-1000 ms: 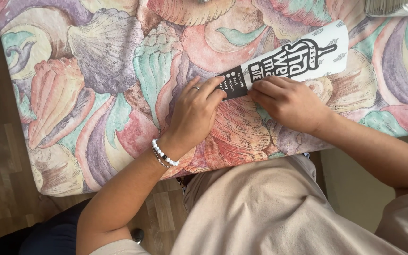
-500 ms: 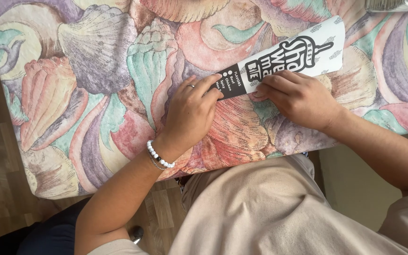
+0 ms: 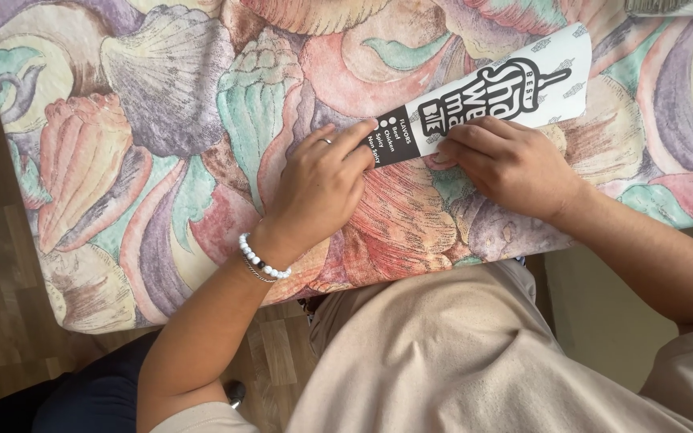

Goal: Folding printed paper sheets and organizing them into a stack

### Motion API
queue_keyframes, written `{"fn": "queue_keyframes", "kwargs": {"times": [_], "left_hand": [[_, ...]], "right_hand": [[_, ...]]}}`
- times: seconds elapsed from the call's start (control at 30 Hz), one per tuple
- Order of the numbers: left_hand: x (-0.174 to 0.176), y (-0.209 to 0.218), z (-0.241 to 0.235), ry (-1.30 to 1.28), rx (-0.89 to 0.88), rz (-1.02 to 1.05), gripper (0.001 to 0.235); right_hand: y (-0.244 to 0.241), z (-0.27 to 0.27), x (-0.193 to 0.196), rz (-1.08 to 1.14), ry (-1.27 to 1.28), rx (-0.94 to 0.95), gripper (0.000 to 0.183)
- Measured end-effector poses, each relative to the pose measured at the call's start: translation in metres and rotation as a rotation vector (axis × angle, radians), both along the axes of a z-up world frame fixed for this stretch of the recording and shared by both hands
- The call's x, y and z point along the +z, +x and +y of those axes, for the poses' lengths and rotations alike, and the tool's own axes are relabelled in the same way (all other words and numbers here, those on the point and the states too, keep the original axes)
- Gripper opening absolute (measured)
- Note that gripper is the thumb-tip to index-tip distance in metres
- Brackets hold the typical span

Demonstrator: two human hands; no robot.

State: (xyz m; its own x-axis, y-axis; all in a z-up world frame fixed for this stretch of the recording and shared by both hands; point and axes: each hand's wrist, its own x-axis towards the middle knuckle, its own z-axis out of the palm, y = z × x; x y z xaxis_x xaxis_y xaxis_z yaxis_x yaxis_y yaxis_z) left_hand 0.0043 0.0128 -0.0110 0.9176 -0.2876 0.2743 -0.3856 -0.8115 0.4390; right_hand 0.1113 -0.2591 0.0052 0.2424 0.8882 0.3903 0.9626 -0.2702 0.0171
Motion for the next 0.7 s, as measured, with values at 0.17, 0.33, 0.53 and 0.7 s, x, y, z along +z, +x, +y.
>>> {"fn": "queue_keyframes", "kwargs": {"times": [0.17,0.33,0.53,0.7], "left_hand": [[-0.001,0.001,-0.011,0.116,0.022,-0.063,0.022],[0.004,0.002,-0.016,0.178,0.023,-0.119,0.016],[0.018,-0.001,-0.026,0.18,-0.018,-0.038,0.017],[0.018,0.0,-0.027,0.322,-0.022,-0.01,0.01]], "right_hand": [[0.005,-0.013,-0.006,-0.045,-0.018,-0.004,0.015],[0.01,-0.023,-0.001,-0.054,-0.071,-0.032,0.01],[0.019,-0.043,-0.006,-0.061,-0.096,0.009,0.02],[0.024,-0.066,-0.004,-0.122,-0.136,-0.086,0.012]]}}
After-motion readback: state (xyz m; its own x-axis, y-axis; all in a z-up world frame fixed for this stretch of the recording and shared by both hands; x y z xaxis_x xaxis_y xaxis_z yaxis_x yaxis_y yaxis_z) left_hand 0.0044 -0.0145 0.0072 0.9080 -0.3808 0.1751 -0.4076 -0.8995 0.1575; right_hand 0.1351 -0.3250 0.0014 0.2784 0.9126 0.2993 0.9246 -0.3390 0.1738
